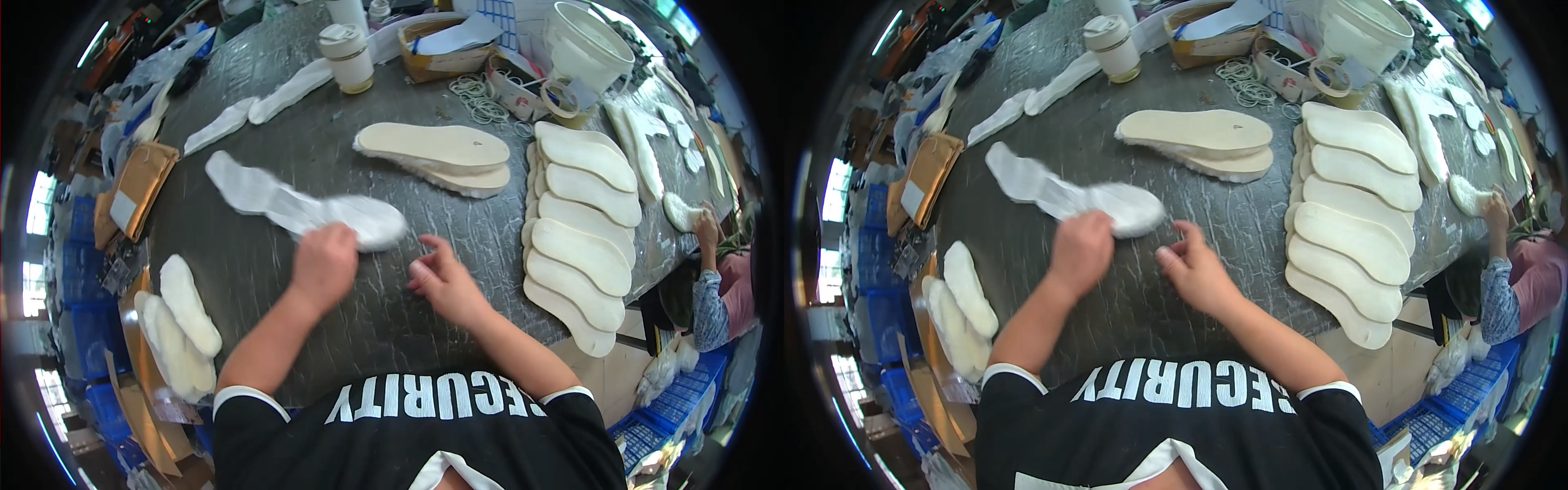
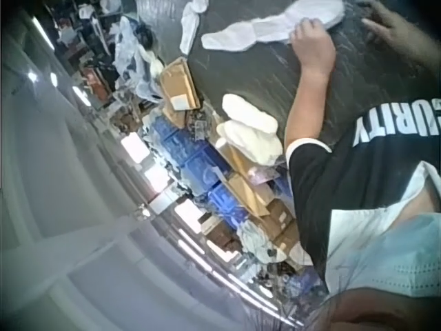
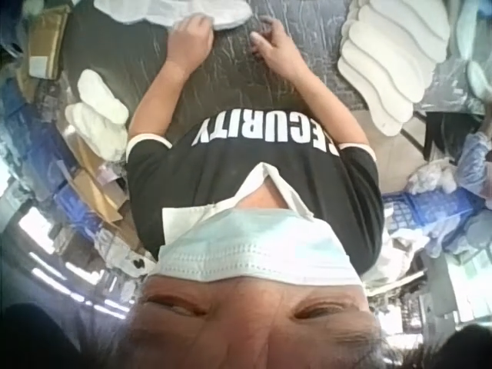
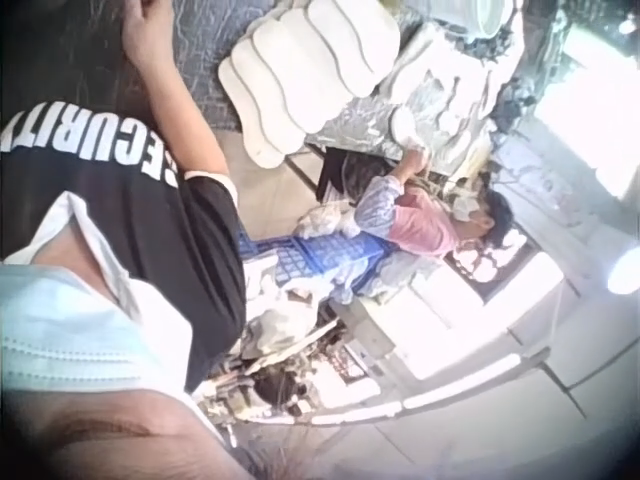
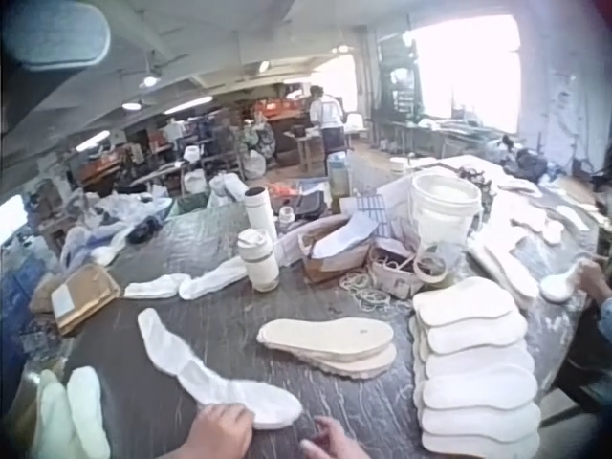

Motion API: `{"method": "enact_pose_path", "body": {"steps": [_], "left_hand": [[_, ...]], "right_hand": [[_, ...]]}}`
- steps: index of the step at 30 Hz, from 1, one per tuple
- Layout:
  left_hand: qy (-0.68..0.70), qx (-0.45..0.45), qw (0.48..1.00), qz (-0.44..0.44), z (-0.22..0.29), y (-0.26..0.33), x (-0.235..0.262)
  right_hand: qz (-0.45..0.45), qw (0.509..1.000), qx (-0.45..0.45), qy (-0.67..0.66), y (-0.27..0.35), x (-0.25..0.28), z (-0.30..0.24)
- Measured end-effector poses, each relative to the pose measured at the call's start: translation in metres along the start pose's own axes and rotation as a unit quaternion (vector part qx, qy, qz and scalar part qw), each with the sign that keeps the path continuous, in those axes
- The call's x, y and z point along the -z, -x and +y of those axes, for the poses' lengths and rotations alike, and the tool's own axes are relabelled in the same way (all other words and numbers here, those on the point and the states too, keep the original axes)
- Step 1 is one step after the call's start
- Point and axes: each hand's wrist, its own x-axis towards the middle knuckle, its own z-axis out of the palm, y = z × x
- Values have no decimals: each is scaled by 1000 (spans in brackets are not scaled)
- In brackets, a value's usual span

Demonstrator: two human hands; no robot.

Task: Assembling and lining shoe insoles by hand at a manufacturing workstation.

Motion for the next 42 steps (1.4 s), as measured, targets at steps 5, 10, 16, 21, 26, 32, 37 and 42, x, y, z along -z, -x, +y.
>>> {"method": "enact_pose_path", "body": {"steps": [5,10,16,21,26,32,37,42], "left_hand": [[255,1,966,-33,71,26,26],[160,103,981,48,-7,16,18],[-24,212,976,50,-134,45,-31],[390,312,824,267,-158,40,-24],[232,363,878,209,-168,53,-16],[-260,303,899,181,-102,34,2],[95,51,982,154,-32,2,-1],[314,153,930,-112,2,11,-15]], "right_hand": [[82,996,28,-10,7,24,20],[107,994,8,12,47,50,33],[165,978,104,82,88,69,70],[157,986,49,39,107,64,43],[189,949,181,176,99,75,70],[194,977,89,14,103,61,45],[171,970,113,127,103,71,53],[153,967,104,177,106,70,35]]}}
